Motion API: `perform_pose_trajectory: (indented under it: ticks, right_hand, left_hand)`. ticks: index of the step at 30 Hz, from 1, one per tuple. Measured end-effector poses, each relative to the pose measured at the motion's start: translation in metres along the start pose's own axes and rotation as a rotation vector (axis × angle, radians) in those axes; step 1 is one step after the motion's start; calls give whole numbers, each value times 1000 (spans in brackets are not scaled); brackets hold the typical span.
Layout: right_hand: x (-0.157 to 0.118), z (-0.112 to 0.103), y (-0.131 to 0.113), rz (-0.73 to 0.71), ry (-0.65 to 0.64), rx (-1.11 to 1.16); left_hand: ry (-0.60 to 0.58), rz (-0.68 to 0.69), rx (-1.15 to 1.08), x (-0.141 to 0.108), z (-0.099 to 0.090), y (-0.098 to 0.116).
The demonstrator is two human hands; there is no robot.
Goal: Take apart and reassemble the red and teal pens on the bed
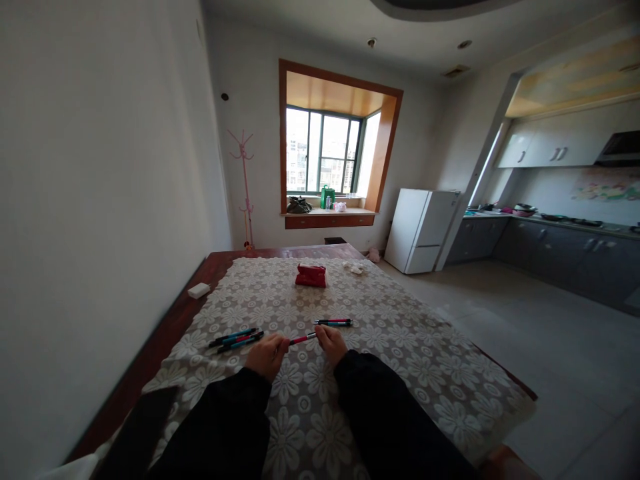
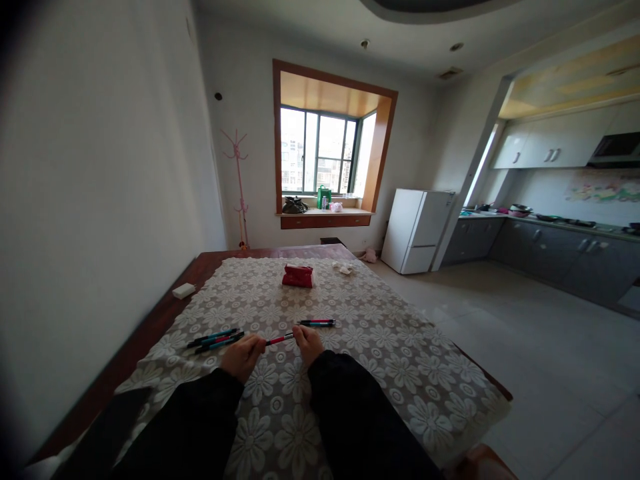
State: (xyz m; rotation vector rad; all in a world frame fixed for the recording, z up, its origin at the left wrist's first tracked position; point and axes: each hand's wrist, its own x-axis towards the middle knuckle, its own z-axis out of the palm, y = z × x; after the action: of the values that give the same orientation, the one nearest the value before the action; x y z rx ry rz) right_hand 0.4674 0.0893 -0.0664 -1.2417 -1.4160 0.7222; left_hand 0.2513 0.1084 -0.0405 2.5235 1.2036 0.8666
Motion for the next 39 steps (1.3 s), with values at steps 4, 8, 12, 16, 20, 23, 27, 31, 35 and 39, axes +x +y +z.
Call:
perform_pose_trajectory:
  ticks: [4, 8, 12, 16, 20, 23, 27, 31, 35, 39]
  right_hand:
    - [2, -1, 3, 41, 27, -9]
    - [-1, -1, -4, 41, -35, -1]
    - [-7, -1, -16, -62, -73, -70]
    - [-9, -3, -23, -121, -58, -132]
    - [-8, -3, -25, -41, -53, 49]
    - [-9, -3, -28, -7, -123, 170]
    - [-15, -1, -37, -74, -301, 24]
    - [-18, 0, -40, -54, -278, -67]
    - [-18, 3, -33, 111, -234, 67]
    - [-21, 9, -34, 116, -266, 78]
  left_hand:
    - [-2, -5, -91, 0, -1, 1]
    - [20, 1, -90, 0, 0, -2]
    - [31, -17, 7, 0, 1, -4]
    - [-22, -69, 4, 1, 0, -3]
    - [-81, -39, -133, 2, 1, -1]
    - [-66, 2, -233, 1, 3, -1]
    - [-46, 116, -258, -2, 4, 1]
    - [-68, 155, -242, -2, 3, 5]
    - [-84, 177, -142, -2, 0, 9]
    - [-125, 288, -6, -3, -4, 18]
